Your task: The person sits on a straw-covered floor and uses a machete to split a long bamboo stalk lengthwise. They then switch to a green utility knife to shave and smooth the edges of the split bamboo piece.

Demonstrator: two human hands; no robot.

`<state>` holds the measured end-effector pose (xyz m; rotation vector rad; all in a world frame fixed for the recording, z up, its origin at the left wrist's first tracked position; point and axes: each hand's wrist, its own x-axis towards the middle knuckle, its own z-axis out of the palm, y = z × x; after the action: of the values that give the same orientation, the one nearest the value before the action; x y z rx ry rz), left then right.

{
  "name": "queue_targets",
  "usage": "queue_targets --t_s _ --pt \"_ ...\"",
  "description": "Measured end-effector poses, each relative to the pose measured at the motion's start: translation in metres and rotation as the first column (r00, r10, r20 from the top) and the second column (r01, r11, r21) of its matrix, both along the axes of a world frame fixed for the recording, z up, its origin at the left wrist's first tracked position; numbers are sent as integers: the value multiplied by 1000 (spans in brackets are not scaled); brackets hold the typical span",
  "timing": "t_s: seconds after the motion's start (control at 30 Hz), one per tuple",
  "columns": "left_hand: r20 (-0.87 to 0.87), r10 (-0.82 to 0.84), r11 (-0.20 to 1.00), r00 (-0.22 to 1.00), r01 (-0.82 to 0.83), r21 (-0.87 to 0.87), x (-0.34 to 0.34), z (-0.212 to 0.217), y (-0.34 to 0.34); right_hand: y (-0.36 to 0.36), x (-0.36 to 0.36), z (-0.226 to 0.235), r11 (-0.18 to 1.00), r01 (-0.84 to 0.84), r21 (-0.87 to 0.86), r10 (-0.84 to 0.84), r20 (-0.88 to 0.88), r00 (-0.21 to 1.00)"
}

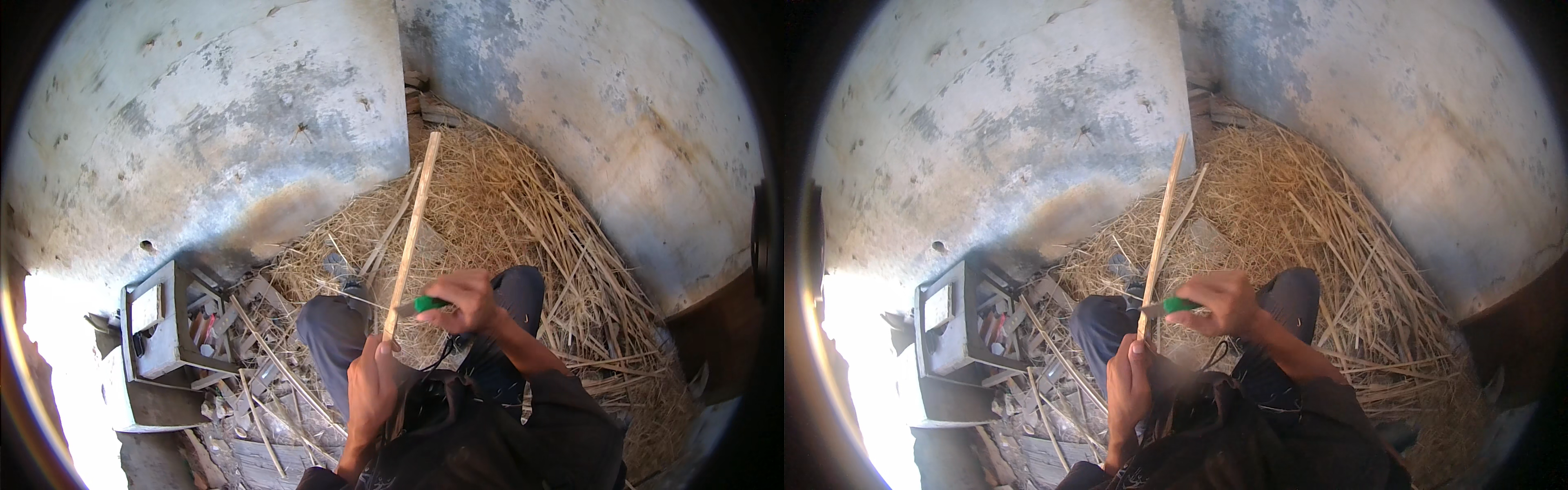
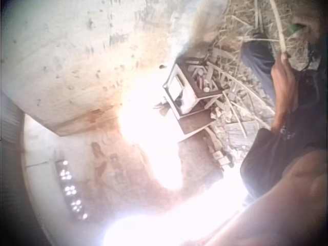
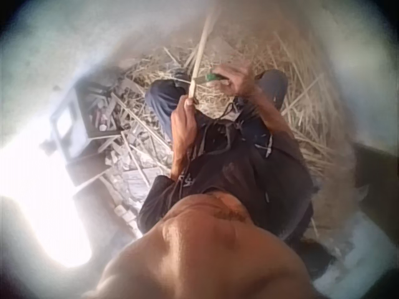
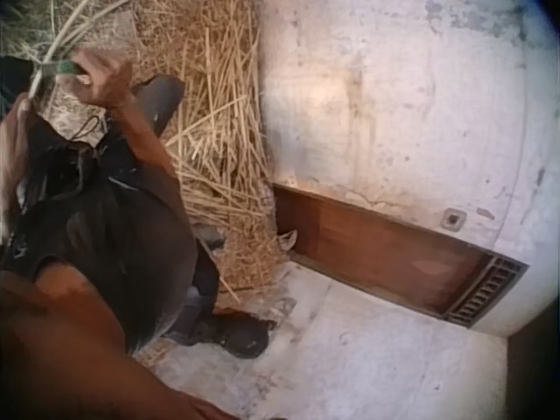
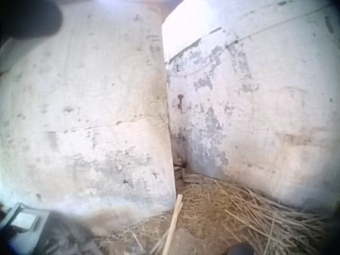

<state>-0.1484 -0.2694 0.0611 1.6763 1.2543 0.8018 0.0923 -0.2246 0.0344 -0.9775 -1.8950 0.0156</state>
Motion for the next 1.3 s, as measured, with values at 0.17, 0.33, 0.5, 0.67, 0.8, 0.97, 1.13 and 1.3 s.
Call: queue_targets --t_s 0.17,0.33,0.5,0.67,0.8,0.97,1.13,1.3 --pt "5 11 995 1000 -12 103 9 2 3 -1 -13 0 1000 -1 25 1 -3 1000" --pt "-2 8 997 1000 -8 76 11 4 2 0 -11 2 997 31 66 -33 27 999" --pt "-4 18 994 1000 -17 112 12 -2 1 0 -11 6 994 61 89 -65 38 997" --pt "-32 7 999 999 -5 47 11 4 2 5 -9 4 990 58 131 -68 69 995" --pt "-7 -6 999 1000 6 45 9 4 1 5 -8 8 985 83 150 -99 102 990" --pt "24 -43 999 999 42 19 4 6 2 2 -7 12 984 116 132 -131 108 985" --pt "6 -44 999 999 44 -17 -3 2 -3 13 3 13 974 139 180 -151 51 987" --pt "22 -20 999 1000 20 -33 -3 4 -4 12 4 19 973 145 177 -166 109 980"
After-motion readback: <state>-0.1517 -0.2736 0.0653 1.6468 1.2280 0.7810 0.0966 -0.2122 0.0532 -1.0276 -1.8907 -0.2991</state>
